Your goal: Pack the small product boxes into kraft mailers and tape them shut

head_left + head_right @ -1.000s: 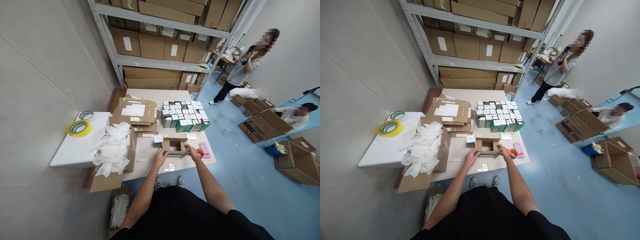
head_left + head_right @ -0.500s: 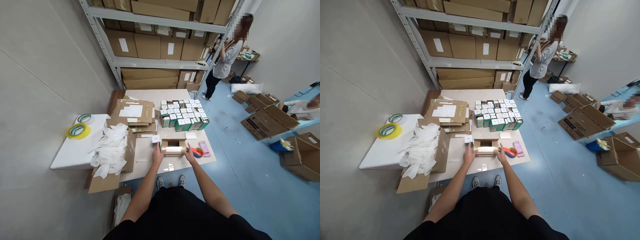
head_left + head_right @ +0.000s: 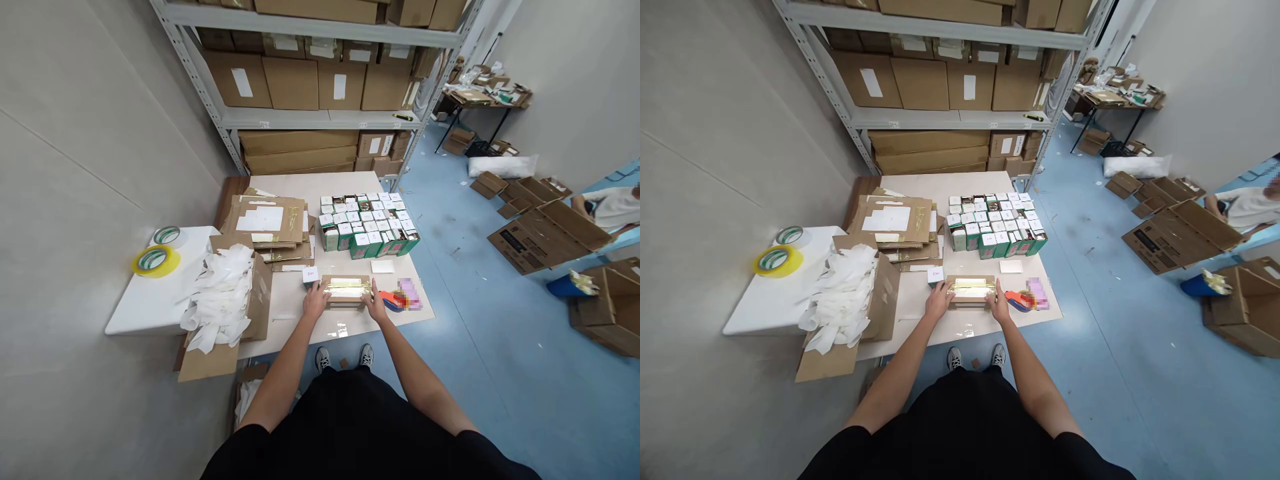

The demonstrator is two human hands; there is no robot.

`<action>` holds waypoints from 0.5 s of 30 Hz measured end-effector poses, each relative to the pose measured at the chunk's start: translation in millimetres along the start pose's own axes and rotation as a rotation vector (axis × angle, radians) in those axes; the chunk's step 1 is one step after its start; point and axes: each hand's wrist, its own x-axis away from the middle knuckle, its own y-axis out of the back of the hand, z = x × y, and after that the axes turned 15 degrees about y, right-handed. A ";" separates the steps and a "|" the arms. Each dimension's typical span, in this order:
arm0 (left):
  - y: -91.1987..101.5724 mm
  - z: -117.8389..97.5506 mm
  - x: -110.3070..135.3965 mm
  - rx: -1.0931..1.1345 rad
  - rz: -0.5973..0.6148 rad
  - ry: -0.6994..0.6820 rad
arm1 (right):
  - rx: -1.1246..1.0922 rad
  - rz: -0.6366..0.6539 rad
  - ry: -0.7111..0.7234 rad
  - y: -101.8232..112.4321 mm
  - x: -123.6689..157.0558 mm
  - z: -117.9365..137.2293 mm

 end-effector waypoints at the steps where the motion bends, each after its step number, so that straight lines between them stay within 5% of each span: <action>1: -4.9 0.9 3.3 0.006 -0.010 0.019 | 0.035 0.009 0.025 0.5 0.6 1.0; 6: -20.1 -0.2 13.1 0.033 -0.063 0.090 | 0.120 0.069 0.035 2.4 1.6 4.1; 15: -22.8 -22.6 13.7 -0.081 -0.093 0.002 | 0.300 0.176 -0.110 6.5 -1.3 17.3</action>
